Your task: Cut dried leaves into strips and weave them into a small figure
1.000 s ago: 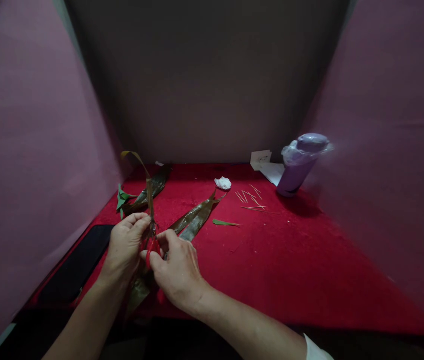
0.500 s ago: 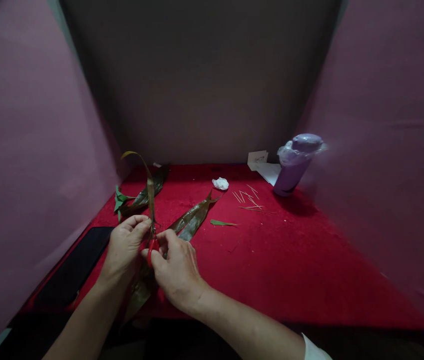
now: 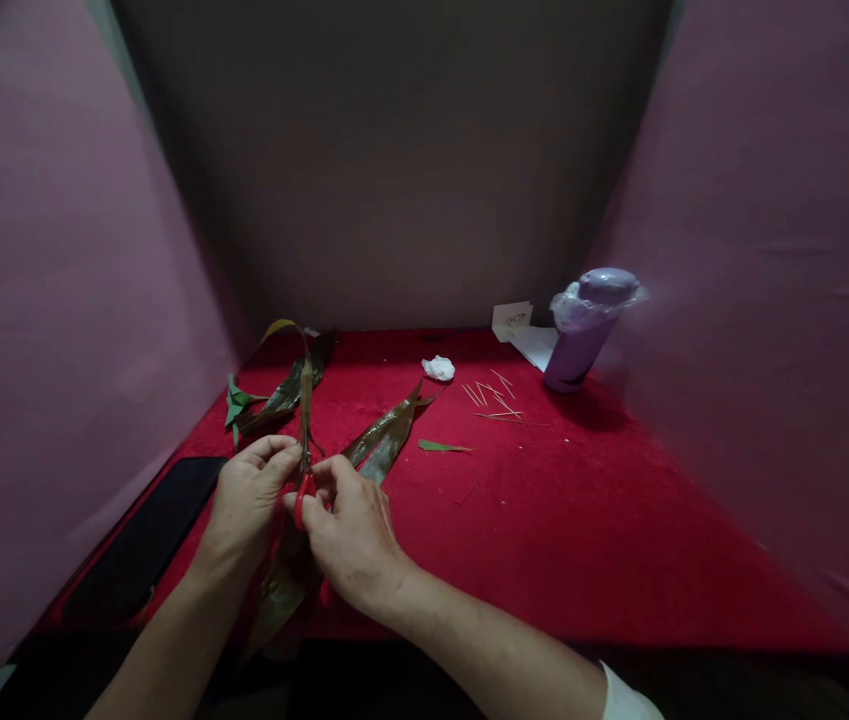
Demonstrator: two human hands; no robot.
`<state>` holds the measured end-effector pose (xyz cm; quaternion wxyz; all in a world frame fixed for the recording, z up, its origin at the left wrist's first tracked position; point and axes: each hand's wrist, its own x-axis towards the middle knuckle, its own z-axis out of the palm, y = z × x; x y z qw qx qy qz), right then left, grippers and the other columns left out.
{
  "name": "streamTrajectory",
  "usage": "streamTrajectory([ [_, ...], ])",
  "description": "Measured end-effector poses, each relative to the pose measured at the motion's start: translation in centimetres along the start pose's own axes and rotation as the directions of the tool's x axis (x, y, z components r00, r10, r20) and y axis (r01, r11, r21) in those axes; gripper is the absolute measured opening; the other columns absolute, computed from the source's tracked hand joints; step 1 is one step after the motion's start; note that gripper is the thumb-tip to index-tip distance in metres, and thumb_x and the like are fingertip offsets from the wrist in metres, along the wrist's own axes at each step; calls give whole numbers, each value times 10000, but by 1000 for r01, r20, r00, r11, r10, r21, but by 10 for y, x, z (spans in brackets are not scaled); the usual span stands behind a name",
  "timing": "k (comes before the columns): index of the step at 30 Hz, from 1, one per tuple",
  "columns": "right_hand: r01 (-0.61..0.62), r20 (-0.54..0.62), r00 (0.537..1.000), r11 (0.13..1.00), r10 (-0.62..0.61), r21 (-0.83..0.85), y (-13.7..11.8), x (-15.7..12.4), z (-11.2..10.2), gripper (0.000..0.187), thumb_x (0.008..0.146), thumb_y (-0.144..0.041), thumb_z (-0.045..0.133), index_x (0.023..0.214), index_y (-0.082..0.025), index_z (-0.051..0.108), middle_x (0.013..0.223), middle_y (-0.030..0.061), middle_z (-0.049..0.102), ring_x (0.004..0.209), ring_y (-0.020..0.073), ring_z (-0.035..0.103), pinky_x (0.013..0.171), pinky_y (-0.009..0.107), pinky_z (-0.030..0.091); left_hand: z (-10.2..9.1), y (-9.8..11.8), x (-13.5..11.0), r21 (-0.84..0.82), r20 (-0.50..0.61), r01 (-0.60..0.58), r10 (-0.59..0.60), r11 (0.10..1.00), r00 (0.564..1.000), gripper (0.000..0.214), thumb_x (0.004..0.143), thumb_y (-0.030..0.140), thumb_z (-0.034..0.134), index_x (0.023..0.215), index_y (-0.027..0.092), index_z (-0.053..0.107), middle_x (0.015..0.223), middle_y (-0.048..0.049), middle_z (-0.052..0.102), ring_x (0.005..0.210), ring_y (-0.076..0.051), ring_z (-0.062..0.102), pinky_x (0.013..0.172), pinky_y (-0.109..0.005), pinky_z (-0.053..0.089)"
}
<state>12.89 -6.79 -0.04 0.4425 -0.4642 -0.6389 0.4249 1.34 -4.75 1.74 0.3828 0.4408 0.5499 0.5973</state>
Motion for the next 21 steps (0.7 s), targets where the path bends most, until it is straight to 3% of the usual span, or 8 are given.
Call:
streamTrajectory([
  [21, 0, 4, 1000, 994, 0, 114, 1, 7, -4, 120, 809, -286, 552, 891, -198, 553, 677, -33, 560, 575, 88, 468, 549, 206, 380, -5, 2, -3, 35, 105, 20, -24, 999, 994, 97, 651, 239, 666, 681, 156, 628, 612, 25, 574, 555, -105, 512, 544, -209, 411],
])
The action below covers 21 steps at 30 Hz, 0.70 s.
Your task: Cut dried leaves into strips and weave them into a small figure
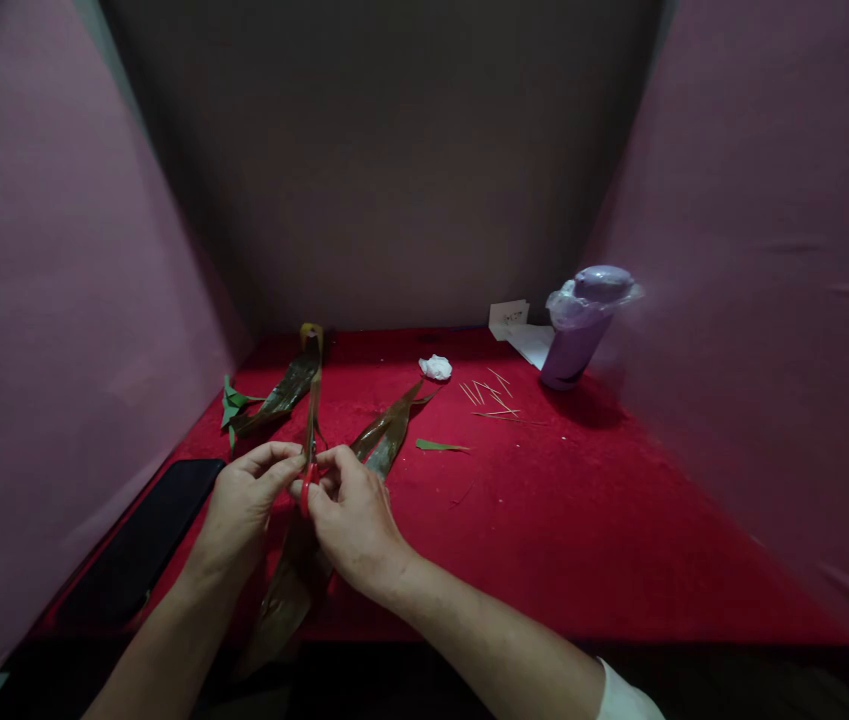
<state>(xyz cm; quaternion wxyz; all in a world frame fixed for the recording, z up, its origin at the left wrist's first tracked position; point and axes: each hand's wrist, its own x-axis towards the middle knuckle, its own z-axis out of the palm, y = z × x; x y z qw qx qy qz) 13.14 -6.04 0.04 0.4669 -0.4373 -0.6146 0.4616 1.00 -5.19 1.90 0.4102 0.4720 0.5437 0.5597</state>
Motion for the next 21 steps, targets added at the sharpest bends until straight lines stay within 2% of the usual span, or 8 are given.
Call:
streamTrajectory([
  [2, 16, 3, 1000, 1000, -16, 4, 1, 0, -1, 118, 803, -284, 559, 884, -198, 553, 683, -34, 559, 576, 88, 466, 555, 206, 383, -2, 2, 3, 0, 24, -19, 19, 1000, 1000, 112, 650, 245, 678, 709, 160, 635, 662, 15, 592, 625, -116, 532, 600, -213, 420],
  [4, 16, 12, 1000, 1000, -16, 15, 2, 0, -1, 131, 789, -288, 580, 880, -198, 552, 671, -40, 549, 566, 86, 459, 553, 205, 384, -3, 7, 8, -14, 2, -56, 56, 998, 998, 139, 648, 261, 685, 737, 165, 639, 710, 9, 604, 683, -125, 540, 644, -218, 424],
  [9, 20, 35, 999, 1000, -20, -8, -1, -3, -1, 139, 773, -277, 604, 883, -206, 556, 624, -55, 517, 544, 85, 439, 543, 205, 374, 0, 17, 26, -15, -74, -100, 99, 995, 992, 124, 635, 245, 676, 713, 159, 633, 692, 14, 592, 656, -121, 522, 639, -229, 412],
  [21, 21, 54, 998, 996, -16, -92, -4, -6, -3, 149, 797, -310, 582, 916, -227, 547, 611, -55, 517, 552, 95, 448, 541, 213, 345, -1, 21, 28, -107, 7, 30, -29, 994, 1000, 112, 573, 202, 696, 632, 137, 626, 584, 20, 572, 554, -103, 501, 558, -224, 396],
])
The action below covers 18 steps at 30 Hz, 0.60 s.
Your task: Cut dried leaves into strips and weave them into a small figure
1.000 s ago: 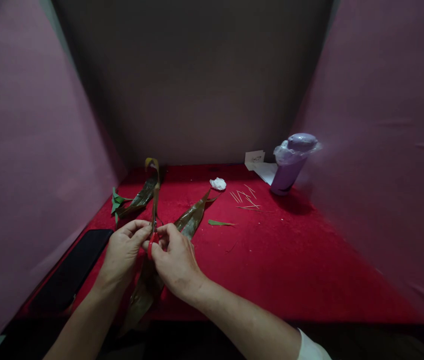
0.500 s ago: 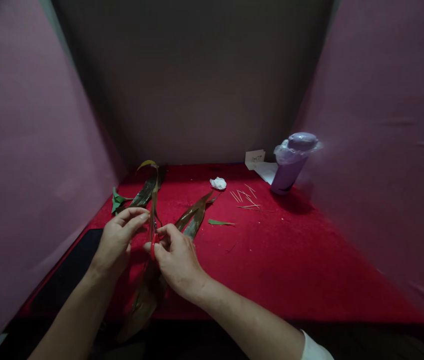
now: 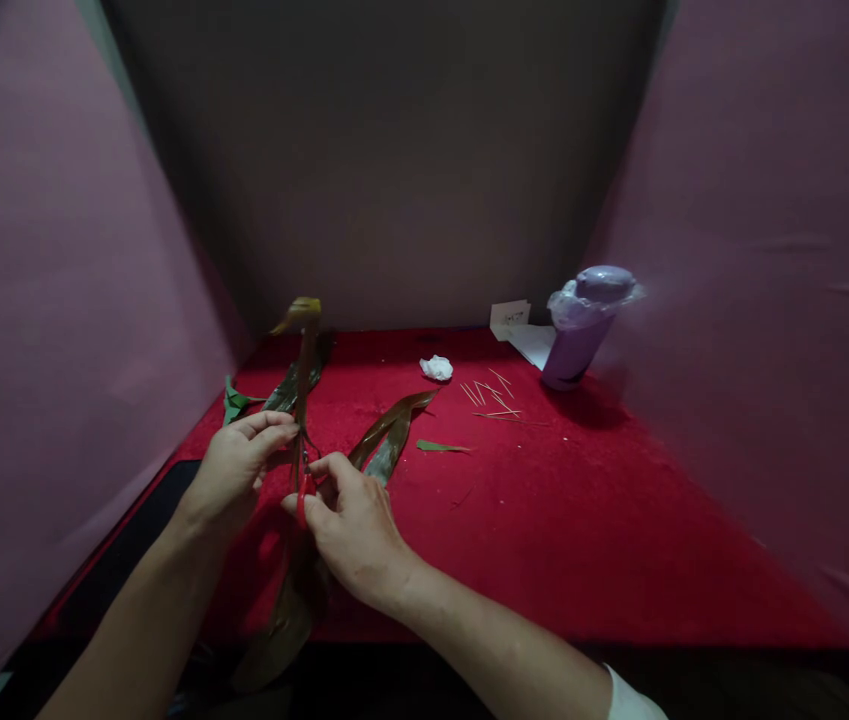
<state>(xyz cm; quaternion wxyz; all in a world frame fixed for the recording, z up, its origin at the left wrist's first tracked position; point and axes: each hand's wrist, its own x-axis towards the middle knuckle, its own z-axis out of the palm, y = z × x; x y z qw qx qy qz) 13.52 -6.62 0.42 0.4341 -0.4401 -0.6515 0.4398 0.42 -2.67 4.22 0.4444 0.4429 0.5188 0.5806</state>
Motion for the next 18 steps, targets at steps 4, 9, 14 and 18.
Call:
streamTrajectory([
  [4, -15, -18, 1000, 1000, 15, -2, -1, -1, 2, 156, 786, -296, 594, 916, -225, 548, 624, -51, 525, 561, 96, 457, 537, 212, 342, 6, -4, -5, -97, 0, 35, -35, 995, 999, 119, 589, 220, 674, 640, 137, 605, 568, 36, 542, 522, -88, 468, 537, -218, 388],
  [9, -12, -10, 1000, 1000, 12, 15, -1, -1, 3, 142, 787, -263, 587, 917, -226, 546, 638, -50, 540, 564, 91, 463, 534, 209, 340, 10, -6, -12, -179, -11, 63, -66, 982, 998, 124, 599, 200, 667, 667, 129, 591, 617, 30, 548, 563, -83, 473, 547, -202, 383],
  [14, -21, 1, 1000, 999, 21, 47, 0, -1, 2, 151, 785, -294, 597, 903, -219, 541, 640, -48, 540, 564, 91, 460, 530, 211, 343, 13, -6, -16, -235, -12, 113, -119, 965, 993, 153, 592, 197, 677, 684, 130, 575, 606, 40, 537, 543, -74, 468, 523, -193, 376],
  [18, -25, 8, 1000, 998, 25, 50, -1, -2, 1, 149, 796, -310, 587, 905, -218, 542, 649, -45, 542, 571, 92, 465, 540, 215, 351, 13, -8, -17, -259, -10, 134, -141, 956, 990, 155, 593, 195, 682, 672, 131, 565, 604, 39, 541, 545, -71, 478, 521, -186, 383],
])
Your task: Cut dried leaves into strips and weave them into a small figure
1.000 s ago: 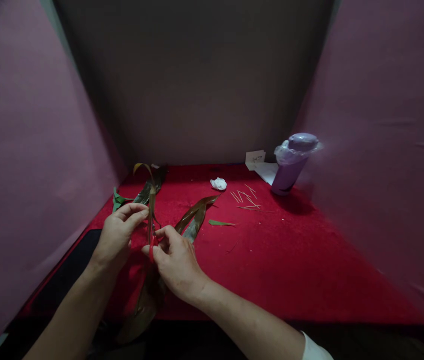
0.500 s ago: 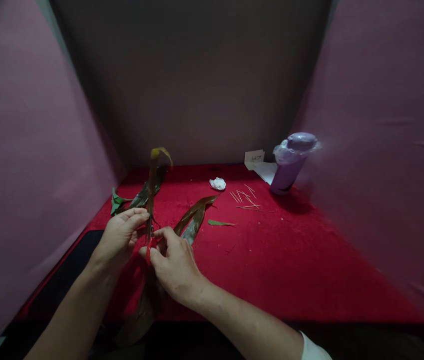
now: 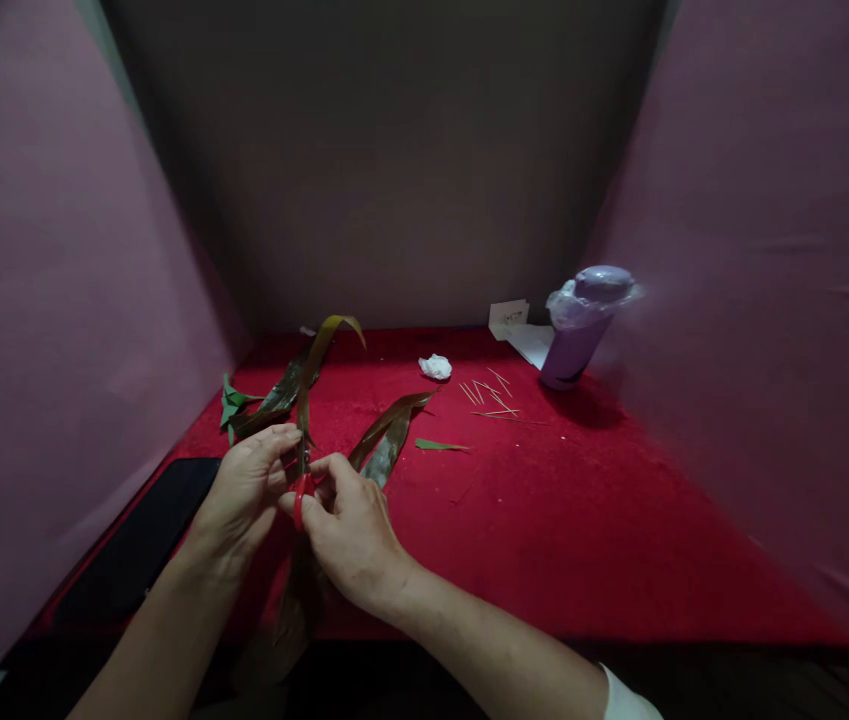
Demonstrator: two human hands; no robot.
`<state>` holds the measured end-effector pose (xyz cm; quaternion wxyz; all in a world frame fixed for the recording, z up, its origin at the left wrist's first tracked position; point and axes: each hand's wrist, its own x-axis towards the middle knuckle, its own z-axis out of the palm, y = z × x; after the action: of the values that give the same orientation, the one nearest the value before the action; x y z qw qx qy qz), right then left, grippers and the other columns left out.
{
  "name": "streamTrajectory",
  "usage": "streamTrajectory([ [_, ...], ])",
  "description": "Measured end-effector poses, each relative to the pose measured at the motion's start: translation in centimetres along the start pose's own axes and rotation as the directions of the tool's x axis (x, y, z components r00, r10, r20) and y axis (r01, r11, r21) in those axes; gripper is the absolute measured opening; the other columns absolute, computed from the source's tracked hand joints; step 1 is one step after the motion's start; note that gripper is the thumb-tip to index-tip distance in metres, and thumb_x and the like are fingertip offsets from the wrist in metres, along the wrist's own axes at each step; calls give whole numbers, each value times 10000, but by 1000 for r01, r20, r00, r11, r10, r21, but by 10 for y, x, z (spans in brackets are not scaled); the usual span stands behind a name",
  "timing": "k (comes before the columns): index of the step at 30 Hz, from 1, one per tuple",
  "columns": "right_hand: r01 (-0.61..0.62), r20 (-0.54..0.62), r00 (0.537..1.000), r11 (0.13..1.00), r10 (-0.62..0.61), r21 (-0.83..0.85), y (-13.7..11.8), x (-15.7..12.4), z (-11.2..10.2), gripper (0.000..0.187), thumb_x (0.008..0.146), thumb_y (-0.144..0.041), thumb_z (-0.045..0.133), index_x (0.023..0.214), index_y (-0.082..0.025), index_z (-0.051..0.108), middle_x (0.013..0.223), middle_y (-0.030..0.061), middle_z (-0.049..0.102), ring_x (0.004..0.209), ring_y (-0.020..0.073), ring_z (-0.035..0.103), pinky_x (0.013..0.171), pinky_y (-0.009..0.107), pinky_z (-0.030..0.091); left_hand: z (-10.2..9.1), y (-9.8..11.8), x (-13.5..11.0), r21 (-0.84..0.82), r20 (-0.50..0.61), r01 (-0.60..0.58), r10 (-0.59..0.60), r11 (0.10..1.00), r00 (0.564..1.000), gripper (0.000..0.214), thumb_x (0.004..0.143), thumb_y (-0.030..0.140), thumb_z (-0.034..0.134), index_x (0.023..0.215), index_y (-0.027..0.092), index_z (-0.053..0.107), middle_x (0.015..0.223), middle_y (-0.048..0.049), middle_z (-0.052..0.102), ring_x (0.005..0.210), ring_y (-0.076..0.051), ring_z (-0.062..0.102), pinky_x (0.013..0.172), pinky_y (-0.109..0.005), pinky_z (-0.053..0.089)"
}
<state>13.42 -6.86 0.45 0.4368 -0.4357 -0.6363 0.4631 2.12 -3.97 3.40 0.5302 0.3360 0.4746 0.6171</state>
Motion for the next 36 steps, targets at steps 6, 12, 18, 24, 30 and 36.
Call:
streamTrajectory([
  [6, -18, -6, 1000, 1000, 18, 3, 2, -1, 1, 178, 798, -341, 583, 913, -214, 533, 653, -42, 535, 576, 94, 467, 544, 219, 357, 1, -3, 1, -15, 4, 27, -27, 1000, 1000, 165, 589, 185, 691, 692, 128, 576, 601, 37, 553, 534, -72, 494, 497, -178, 384],
  [12, 5, -19, 1000, 999, -4, 43, 4, 0, 1, 104, 814, -283, 558, 886, -214, 528, 619, -55, 514, 558, 82, 444, 538, 206, 352, 2, -3, -2, -36, 6, 43, -43, 998, 999, 165, 595, 188, 691, 691, 135, 568, 589, 47, 542, 510, -66, 487, 474, -174, 383],
  [18, 4, -34, 999, 998, -2, 63, 4, 2, 1, 134, 797, -296, 576, 890, -207, 538, 633, -51, 510, 563, 83, 437, 529, 203, 354, 1, -5, -4, -41, 14, 46, -45, 998, 999, 159, 599, 180, 686, 701, 140, 569, 600, 47, 542, 512, -68, 486, 460, -173, 376],
  [24, 23, -53, 998, 997, -19, 70, 10, 3, 2, 107, 787, -226, 566, 891, -212, 545, 604, -62, 490, 548, 79, 422, 519, 195, 347, -1, -7, -4, -12, 31, 16, -15, 1000, 999, 158, 611, 200, 674, 710, 135, 570, 646, 29, 546, 574, -84, 505, 507, -189, 394],
  [30, 15, -57, 998, 999, -16, -29, 9, 0, 1, 128, 788, -280, 587, 892, -215, 552, 596, -55, 517, 529, 88, 439, 515, 209, 346, -1, 4, 9, 95, 21, -122, 120, 988, 993, 195, 637, 274, 678, 766, 167, 579, 714, 27, 567, 646, -102, 513, 576, -213, 411],
  [36, 37, -59, 997, 987, -47, -159, 5, -3, -1, 116, 789, -281, 592, 885, -221, 564, 609, -45, 532, 559, 103, 457, 539, 218, 343, 2, 15, 29, 273, 10, -192, 197, 943, 980, 192, 533, 207, 749, 660, 139, 622, 605, 26, 569, 563, -95, 473, 506, -203, 356],
])
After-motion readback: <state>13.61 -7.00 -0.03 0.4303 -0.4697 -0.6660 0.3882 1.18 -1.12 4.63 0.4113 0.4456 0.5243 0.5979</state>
